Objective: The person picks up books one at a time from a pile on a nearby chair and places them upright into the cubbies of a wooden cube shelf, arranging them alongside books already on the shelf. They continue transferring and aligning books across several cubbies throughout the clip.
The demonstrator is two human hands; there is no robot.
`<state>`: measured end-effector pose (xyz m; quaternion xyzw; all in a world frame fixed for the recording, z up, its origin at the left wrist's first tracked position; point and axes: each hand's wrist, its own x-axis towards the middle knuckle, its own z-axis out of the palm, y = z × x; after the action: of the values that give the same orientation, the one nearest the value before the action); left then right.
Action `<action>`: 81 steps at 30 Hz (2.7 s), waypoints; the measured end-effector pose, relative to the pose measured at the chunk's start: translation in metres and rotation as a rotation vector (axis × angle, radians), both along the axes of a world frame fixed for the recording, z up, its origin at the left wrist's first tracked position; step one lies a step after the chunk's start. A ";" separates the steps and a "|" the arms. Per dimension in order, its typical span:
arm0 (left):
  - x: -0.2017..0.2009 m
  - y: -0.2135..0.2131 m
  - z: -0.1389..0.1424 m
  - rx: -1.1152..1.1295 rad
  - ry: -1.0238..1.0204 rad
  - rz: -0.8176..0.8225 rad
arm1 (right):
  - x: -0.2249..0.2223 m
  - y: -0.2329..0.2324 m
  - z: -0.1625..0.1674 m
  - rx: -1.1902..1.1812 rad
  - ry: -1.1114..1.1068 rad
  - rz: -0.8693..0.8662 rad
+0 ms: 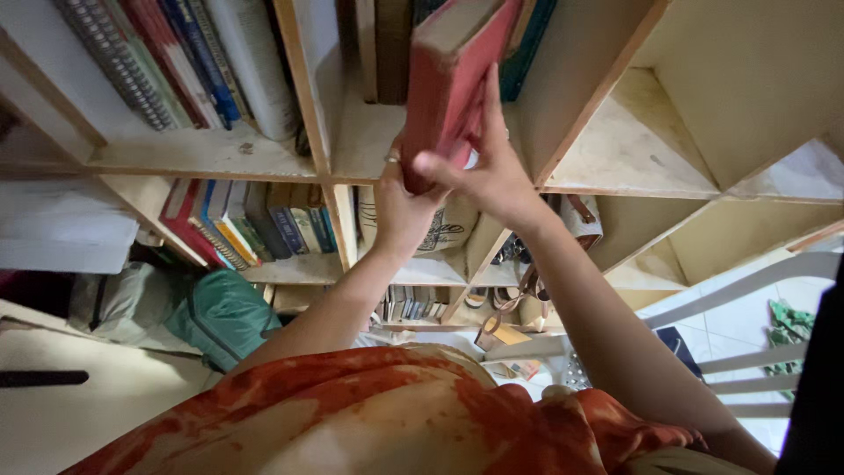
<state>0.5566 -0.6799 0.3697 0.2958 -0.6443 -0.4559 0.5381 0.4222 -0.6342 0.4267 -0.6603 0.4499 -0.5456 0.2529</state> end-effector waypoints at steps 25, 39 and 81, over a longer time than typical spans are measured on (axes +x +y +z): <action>-0.108 -0.196 0.050 -0.414 -0.305 0.477 | -0.042 -0.008 0.021 0.184 0.051 -0.513; -0.116 -0.212 0.053 -0.394 -0.636 0.444 | -0.055 -0.023 0.011 0.114 -0.015 -0.401; -0.018 0.003 0.046 -0.277 0.050 0.271 | -0.062 -0.102 -0.015 -0.129 -0.246 -0.157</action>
<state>0.5388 -0.6772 0.4161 0.2914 -0.6415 -0.2933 0.6461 0.3598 -0.7365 0.4120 -0.5661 0.4297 -0.6684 0.2195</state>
